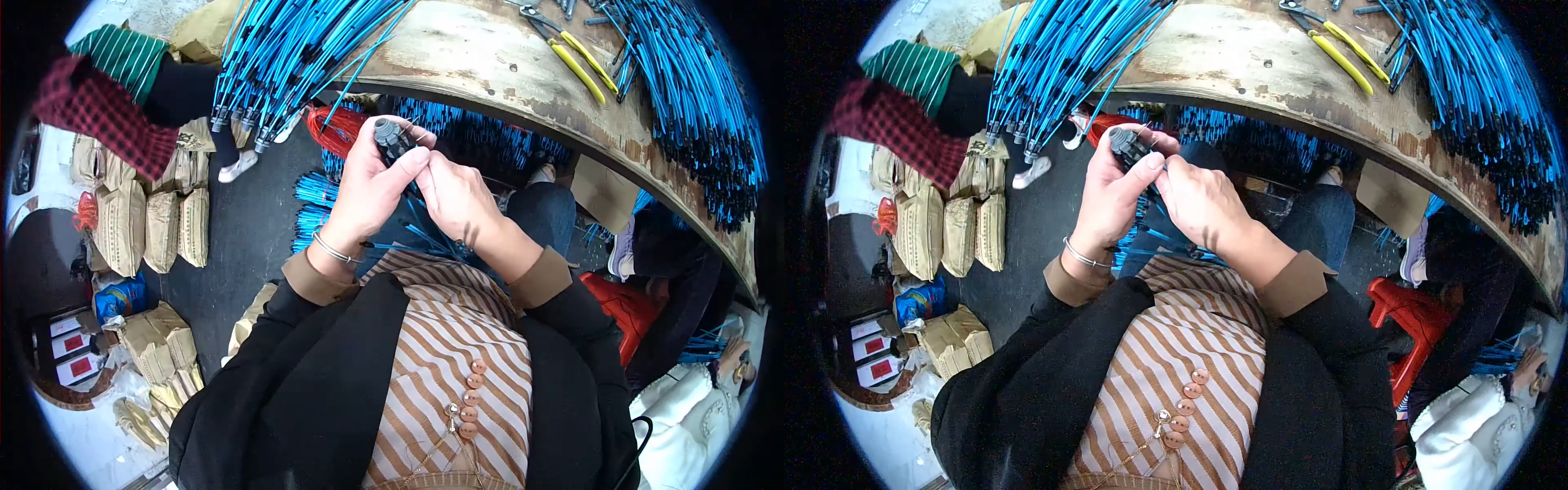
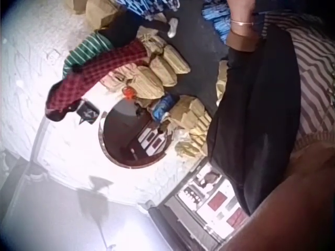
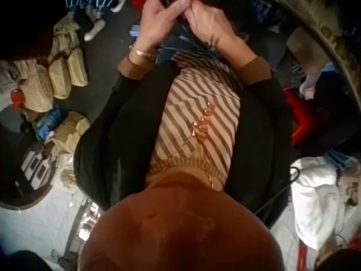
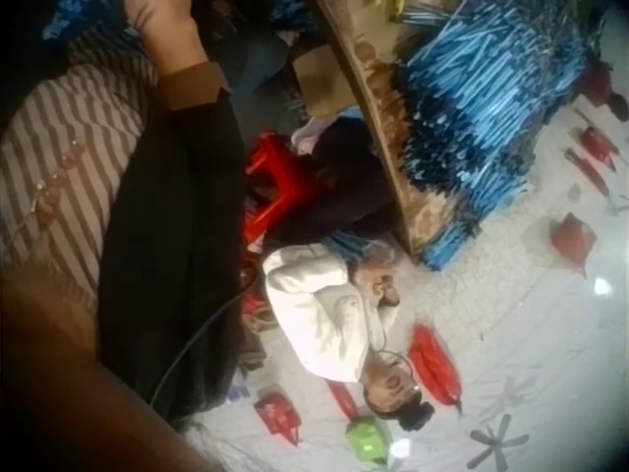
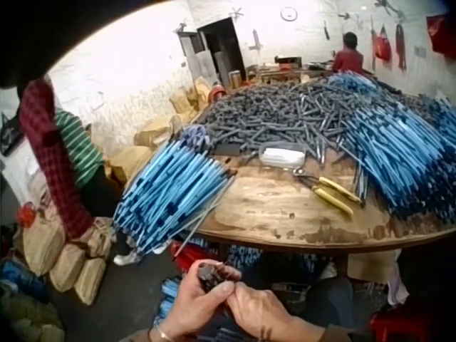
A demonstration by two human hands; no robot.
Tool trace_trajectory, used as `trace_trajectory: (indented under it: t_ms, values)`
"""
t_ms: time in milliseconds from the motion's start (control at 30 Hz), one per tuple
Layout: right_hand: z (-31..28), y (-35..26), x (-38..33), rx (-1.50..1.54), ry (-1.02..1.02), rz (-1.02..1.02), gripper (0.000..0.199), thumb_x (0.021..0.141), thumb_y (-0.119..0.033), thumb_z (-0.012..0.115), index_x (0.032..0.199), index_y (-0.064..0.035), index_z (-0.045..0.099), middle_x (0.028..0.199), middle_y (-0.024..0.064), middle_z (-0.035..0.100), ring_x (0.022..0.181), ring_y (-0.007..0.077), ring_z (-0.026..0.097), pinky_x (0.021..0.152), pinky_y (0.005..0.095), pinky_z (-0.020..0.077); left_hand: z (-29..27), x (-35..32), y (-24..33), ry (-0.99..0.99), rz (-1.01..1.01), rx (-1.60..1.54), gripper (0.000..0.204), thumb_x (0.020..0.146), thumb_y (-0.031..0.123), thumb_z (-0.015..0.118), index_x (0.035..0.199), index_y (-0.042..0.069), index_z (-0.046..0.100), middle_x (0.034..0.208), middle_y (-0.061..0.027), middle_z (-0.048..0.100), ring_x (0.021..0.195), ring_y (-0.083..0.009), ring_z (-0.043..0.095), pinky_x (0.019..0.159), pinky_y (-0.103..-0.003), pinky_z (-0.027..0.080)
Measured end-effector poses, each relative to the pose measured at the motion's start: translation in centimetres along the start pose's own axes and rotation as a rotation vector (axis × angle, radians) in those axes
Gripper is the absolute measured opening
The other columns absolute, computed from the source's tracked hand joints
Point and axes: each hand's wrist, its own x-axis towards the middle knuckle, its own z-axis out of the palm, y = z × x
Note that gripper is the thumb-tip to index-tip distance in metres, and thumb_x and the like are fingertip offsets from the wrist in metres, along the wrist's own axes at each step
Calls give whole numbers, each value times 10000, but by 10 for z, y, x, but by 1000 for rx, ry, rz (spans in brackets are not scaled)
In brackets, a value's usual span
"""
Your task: Assembling blue rod-like components into a circular base and securing them using pliers.
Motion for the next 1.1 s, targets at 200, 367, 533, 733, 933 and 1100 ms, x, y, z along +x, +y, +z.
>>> trace_trajectory:
  t_ms: [200, 367, 533, 733, 933, 1100]
  values:
    - [6, 4, -17, 222, 229, -176, 127, 871, -133, 528, 870, -6, 530, 787, 175, 606, 615, 340, 593, 556, 401, 475, -11, -2, 2, -144, -11, -80, 351, 802, 8, 596, 1125, 20, 459, 1050, -194, 598, 978, -288, 580, 906, -392, 444]
    - [0, 12, -13, 165, 227, -302, 74, 847, -79, 547, 891, -20, 540, 838, 138, 596, 632, 308, 582, 571, 370, 477, -15, -2, 3, -263, 46, -141, 353, 797, 7, 605, 1118, 20, 461, 1058, -207, 599, 1013, -314, 575, 921, -412, 442]
    - [-8, 19, -7, 145, 65, -336, 129, 847, -38, 548, 973, -13, 563, 855, 126, 602, 643, 293, 579, 593, 355, 476, -22, 2, 4, -355, 90, -139, 347, 794, 11, 615, 1106, 22, 465, 1056, -221, 604, 1033, -337, 572, 923, -426, 446]
    - [-5, 18, -5, 133, 64, -316, 93, 844, -77, 550, 930, -42, 551, 845, 128, 595, 670, 300, 589, 592, 389, 472, -12, 3, 3, -236, 73, -102, 255, 803, 7, 591, 1037, 20, 491, 997, -216, 632, 1000, -340, 594, 900, -424, 464]
    - [-9, 5, -11, 17, 40, -121, 174, 826, -6, 565, 999, -7, 585, 921, 133, 615, 683, 279, 589, 634, 333, 488, 5, 7, 6, -14, -65, -101, 133, 815, -2, 550, 941, 20, 514, 940, -201, 651, 955, -330, 617, 874, -406, 482]
    - [-17, 17, -5, 165, 356, -249, 76, 809, -53, 584, 878, -24, 596, 808, 112, 587, 676, 278, 567, 608, 353, 468, 2, 9, 1, -100, 35, -56, 62, 824, -10, 516, 878, 20, 522, 904, -193, 659, 911, -312, 632, 838, -381, 499]
